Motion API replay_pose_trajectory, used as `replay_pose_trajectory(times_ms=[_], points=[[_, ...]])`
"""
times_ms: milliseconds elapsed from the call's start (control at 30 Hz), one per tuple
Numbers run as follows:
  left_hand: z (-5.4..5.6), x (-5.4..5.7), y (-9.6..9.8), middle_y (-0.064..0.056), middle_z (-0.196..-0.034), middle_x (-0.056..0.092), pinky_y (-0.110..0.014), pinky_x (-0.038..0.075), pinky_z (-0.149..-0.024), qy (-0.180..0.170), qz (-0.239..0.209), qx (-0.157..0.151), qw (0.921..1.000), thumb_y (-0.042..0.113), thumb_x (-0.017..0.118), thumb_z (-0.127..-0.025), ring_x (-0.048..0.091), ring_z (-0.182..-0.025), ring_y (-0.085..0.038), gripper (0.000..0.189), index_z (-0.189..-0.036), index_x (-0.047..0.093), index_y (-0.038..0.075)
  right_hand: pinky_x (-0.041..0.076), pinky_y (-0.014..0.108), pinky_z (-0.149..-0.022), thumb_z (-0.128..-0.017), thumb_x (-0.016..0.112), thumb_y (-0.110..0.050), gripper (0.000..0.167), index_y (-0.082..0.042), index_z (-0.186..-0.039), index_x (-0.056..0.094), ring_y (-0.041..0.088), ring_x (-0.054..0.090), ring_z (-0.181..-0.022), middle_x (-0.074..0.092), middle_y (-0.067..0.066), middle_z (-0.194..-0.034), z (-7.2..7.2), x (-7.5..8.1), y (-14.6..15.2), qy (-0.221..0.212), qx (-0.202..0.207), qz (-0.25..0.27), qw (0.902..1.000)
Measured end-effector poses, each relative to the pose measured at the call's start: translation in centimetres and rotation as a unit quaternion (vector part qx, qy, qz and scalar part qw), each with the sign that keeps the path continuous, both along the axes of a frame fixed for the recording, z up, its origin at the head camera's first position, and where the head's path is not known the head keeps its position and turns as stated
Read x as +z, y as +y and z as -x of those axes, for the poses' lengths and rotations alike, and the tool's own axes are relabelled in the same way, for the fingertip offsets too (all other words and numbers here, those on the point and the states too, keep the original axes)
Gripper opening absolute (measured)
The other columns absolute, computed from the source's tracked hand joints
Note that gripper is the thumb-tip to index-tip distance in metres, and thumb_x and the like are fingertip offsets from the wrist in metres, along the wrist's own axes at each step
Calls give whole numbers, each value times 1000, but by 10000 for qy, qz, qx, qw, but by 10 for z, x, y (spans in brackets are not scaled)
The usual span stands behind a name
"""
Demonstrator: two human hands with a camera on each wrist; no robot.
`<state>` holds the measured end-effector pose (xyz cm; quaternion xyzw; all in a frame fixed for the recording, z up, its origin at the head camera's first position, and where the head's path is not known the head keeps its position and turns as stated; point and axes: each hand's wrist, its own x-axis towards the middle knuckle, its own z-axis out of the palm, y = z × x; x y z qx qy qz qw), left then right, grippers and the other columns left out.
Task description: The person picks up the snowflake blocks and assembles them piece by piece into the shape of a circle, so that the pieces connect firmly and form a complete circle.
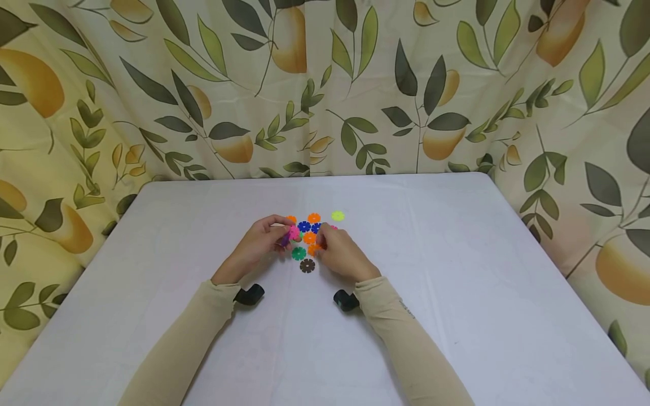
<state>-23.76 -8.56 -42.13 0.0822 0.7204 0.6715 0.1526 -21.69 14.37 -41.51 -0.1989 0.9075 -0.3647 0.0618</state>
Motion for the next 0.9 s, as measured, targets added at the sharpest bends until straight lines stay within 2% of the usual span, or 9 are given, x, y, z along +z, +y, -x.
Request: replay_pose_trajectory(times_ms=[267, 400, 667, 900], points=[[-1, -1, -1, -12, -91, 76, -29, 61, -73, -74, -65, -25, 9999, 11, 59, -110, 69, -75, -23, 20, -125, 66, 0, 54, 39, -81, -97, 70, 6, 15, 3, -112, 68, 25, 61, -86, 69, 9, -96, 4, -2, 2, 393, -85, 404, 9984], [0, -1, 0, -13, -93, 76, -31, 62, -75, -123, -55, -55, 9999, 10, 60, -109, 70, -76, -24, 20, -125, 65, 0, 55, 40, -80, -97, 69, 6, 14, 4, -111, 70, 26, 61, -85, 69, 10, -95, 4, -1, 1, 560, -179, 574, 9966], [1, 0, 1, -15, -94, 75, -31, 63, -74, -181, -71, -186, 9996, 8, 61, -109, 70, -75, -23, 19, -125, 65, -2, 55, 37, -77, -99, 69, 6, 9, -1, -105, 68, 25, 63, -82, 68, 9, -93, 3, 2, 0, 457, -317, 964, 9938], [0, 0, 2, -20, -98, 75, -30, 62, -75, -128, -81, -265, 9995, 8, 60, -109, 70, -76, -23, 19, -125, 64, -2, 56, 32, -74, -101, 66, 7, 9, -2, -102, 68, 24, 68, -79, 72, 14, -94, 2, 1, -2, 441, -232, 1315, 9901]])
